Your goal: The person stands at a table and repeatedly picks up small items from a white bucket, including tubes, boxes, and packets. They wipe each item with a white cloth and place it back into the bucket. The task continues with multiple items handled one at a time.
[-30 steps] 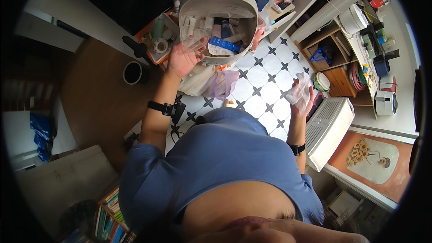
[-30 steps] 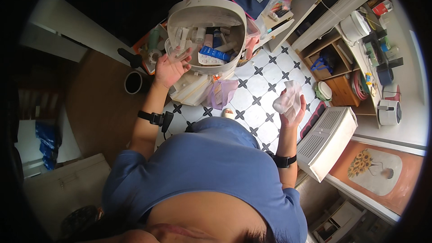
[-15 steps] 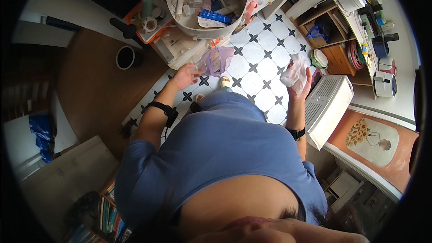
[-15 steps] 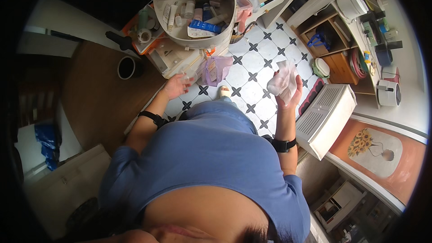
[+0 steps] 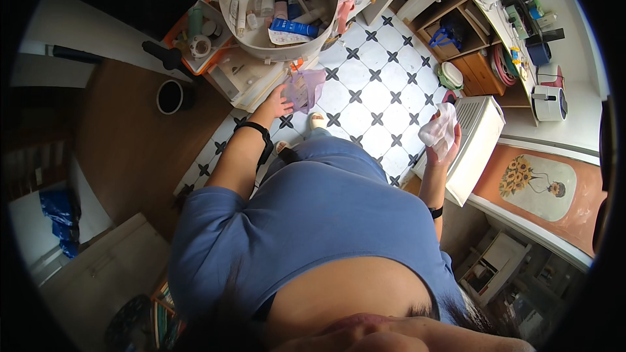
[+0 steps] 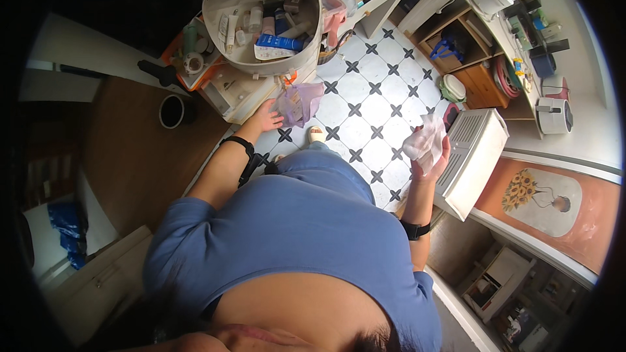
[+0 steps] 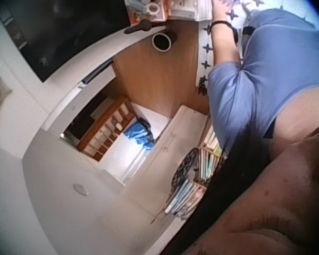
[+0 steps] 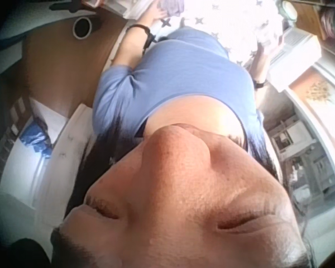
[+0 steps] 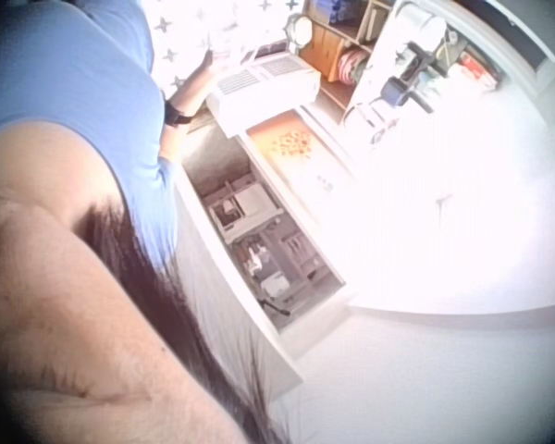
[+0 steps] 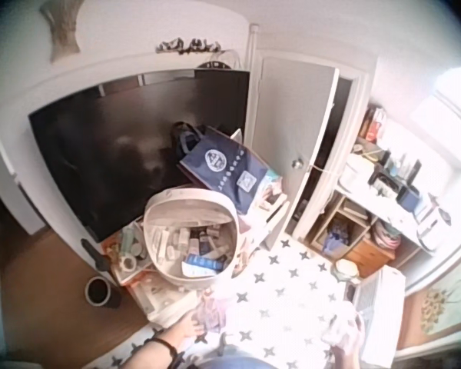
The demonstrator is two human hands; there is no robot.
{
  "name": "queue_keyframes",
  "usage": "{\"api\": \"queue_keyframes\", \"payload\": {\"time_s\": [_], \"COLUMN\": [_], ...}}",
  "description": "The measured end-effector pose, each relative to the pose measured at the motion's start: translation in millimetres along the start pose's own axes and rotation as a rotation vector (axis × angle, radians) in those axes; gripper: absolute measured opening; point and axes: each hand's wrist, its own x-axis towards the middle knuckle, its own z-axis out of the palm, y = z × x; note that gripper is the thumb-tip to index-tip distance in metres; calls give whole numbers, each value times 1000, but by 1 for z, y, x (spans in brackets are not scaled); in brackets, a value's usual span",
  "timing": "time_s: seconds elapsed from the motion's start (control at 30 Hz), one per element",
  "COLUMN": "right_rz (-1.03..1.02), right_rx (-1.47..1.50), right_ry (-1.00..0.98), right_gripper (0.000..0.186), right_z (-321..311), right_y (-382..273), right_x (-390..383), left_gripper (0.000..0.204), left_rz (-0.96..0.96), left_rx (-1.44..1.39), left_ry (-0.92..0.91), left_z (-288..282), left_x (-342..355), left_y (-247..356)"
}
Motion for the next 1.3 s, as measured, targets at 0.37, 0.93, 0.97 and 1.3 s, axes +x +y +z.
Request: {"api": "queue_keyframes", "payload": {"time_s": [0.37, 0.93, 0.97, 1.3], "right_rz": [113, 209, 191, 27], "right_rx": [13, 40, 78, 180], "right_ry": [-74, -255, -227, -357], "right_gripper": [48, 44, 42, 44], "right_z": [15, 48, 47, 53], "right_y": [27, 52, 54, 68], "right_x": [40, 92, 94, 88], "left_gripper": [52, 10, 10, 51], "left_rz": [89, 1338, 1457, 1059], "left_rx": [1, 643, 613, 1160], "left_ry": [49, -9, 33, 788], "left_z": [-57, 23, 32, 94], "left_x": [-1, -118, -123, -73], "left_y": [0, 67, 79, 226]}}
